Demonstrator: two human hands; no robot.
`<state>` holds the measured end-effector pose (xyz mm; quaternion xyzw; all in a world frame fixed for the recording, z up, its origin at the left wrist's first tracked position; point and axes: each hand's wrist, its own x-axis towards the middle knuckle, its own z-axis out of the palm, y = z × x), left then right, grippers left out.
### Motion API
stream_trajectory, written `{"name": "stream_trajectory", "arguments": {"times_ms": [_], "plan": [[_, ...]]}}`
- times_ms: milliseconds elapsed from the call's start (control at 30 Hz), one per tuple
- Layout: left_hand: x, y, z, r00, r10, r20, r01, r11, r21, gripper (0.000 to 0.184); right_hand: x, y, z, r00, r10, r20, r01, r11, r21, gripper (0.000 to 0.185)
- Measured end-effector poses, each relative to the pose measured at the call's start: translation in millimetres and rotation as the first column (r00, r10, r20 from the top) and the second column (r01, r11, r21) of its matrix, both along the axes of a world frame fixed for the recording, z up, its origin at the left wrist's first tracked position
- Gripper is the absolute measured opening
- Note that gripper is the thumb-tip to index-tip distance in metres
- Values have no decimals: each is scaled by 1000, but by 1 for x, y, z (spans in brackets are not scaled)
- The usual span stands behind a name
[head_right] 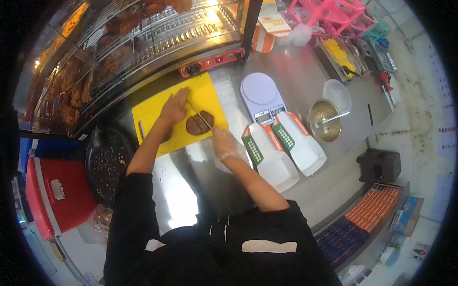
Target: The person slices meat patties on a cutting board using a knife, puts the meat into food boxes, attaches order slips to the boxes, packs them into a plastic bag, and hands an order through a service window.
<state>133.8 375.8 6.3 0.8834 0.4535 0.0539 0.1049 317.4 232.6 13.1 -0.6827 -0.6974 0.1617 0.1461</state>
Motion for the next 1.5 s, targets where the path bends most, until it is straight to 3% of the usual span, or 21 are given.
{"name": "stream_trajectory", "arguments": {"times_ms": [67, 167, 233, 300, 333, 367, 433, 500, 533, 600, 667, 800, 867, 1100, 1233, 1300, 1400, 1467, 1500], "plan": [[8, -1, 4, 999, 43, 14, -43, 999, 19, 69, -4, -12, -3, 996, -78, -52, 76, 996, -48, 11], [4, -5, -4, 997, 78, 2, -78, 996, 47, 70, -5, -3, -19, 994, -59, -97, 55, 997, -45, 11], [5, 4, 10, 992, 39, -124, -46, 997, -55, 71, -6, -3, -1, 998, -35, -48, 39, 996, 74, 13], [11, -1, 11, 984, 72, -161, -85, 994, -75, 71, -9, -6, -2, 984, -136, -114, 135, 991, -14, 14], [10, -1, 10, 989, 84, -119, -93, 993, -70, 71, -8, -3, 3, 992, -127, -26, 122, 982, -144, 14], [8, -1, 10, 993, 92, -77, -97, 993, -66, 71, -8, -2, 5, 991, -127, -32, 120, 981, -155, 14], [2, 6, 10, 994, 85, -65, -89, 994, -65, 70, 0, 8, 17, 997, -7, -72, -1, 994, -109, 15], [-3, 7, 11, 993, 105, 51, -94, 977, -194, 69, 0, 9, 23, 1000, -17, -26, 14, 993, -118, 16], [-6, 6, 12, 993, 106, 56, -93, 977, -190, 69, -2, 7, 21, 999, -27, -24, 25, 997, -69, 16], [-14, 0, 14, 969, 99, 225, -60, 983, -173, 67, -2, 3, 18, 999, -43, -26, 42, 999, -29, 17], [-20, -3, 18, 973, 85, 216, -42, 979, -198, 66, 2, -4, 18, 998, 12, -57, -8, 997, 71, 17], [-18, -8, 19, 984, 44, 174, -2, 973, -233, 63, 4, -11, 20, 998, -6, -66, 13, 994, 105, 17], [-12, -12, 17, 989, 32, 146, 3, 972, -234, 62, 5, -13, 31, 998, -67, 13, 68, 992, -102, 17], [-1, -22, 10, 989, 17, 149, 9, 986, -169, 62, 4, -21, 32, 998, -53, 30, 58, 980, -190, 16], [-8, -4, 11, 994, 73, 86, -62, 991, -120, 65, -5, 0, -8, 999, -43, 12, 43, 998, -40, 13], [-13, 10, 17, 998, 58, -32, -63, 986, -157, 68, -8, 8, -7, 999, -8, 40, 7, 1000, 7, 11], [-8, 9, 18, 999, -4, -51, -8, 976, -217, 71, 0, -2, 7, 1000, 18, -11, -18, 999, -29, 12], [-1, -2, 19, 1000, 8, 3, -7, 981, -194, 72, -2, -12, 15, 992, -120, -51, 107, 975, -196, 14], [0, -8, 14, 998, 17, 57, -6, 982, -187, 72, -3, -11, 11, 992, -117, -50, 104, 974, -199, 14]]}}
